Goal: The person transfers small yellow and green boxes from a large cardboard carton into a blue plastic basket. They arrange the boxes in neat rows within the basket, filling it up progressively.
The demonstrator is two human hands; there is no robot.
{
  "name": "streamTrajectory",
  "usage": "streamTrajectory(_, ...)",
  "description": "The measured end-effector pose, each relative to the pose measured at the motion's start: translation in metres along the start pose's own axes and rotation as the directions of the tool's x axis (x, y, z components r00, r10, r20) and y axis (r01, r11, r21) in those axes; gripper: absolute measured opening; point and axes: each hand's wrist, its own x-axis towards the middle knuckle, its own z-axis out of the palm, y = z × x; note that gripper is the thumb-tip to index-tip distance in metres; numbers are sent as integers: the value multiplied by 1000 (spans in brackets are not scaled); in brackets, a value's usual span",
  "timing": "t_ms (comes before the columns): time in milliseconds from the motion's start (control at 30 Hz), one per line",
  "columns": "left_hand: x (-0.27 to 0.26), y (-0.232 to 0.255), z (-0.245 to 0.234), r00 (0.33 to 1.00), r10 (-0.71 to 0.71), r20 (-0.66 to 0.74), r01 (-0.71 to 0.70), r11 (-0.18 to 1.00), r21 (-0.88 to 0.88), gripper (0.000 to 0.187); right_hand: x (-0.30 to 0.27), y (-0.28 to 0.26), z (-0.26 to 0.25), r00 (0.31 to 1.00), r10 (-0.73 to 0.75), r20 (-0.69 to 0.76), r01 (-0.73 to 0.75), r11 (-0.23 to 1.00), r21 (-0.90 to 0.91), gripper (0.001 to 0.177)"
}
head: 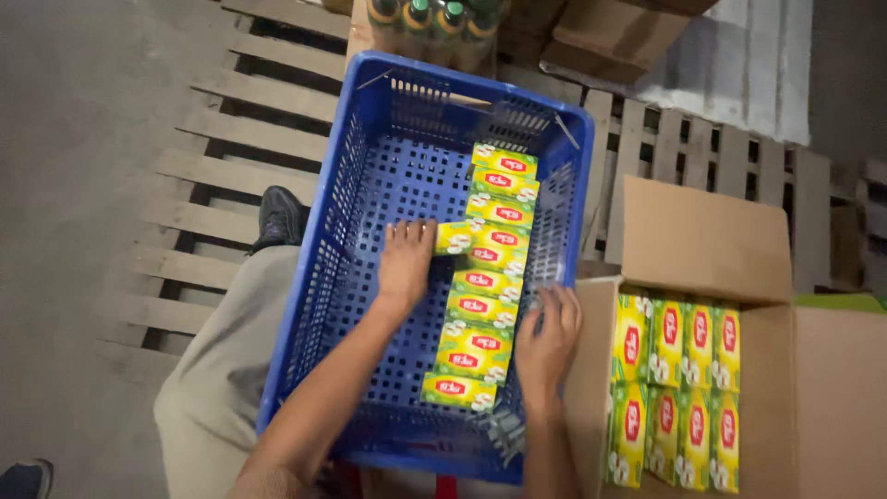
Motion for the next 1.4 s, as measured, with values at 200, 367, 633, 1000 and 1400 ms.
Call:
streamTrajectory(200,60,-35,65,999,16,43,-24,980,198,47,-10,-2,-9,999,32,14,-32,999,-14,33)
streamTrajectory(367,122,-59,124,998,-39,54,25,968,249,49,-14,12,9,999,42,30,-37,988,-149,31)
streamTrajectory(633,176,-60,177,995,-55,82,32,968,249,52,2,-9,4,994,-49,-97,33,985,-168,21)
streamTrajectory(1000,162,-86,194,975,89,203,-110,989,94,74,-8,-1,17,978,55,-199,-70,995,-66,41)
streamTrajectory(1400,173,-63,142,874,129,468,-166,985,39,95,-11,2,13,988,58,-143,-68,996,-66,56)
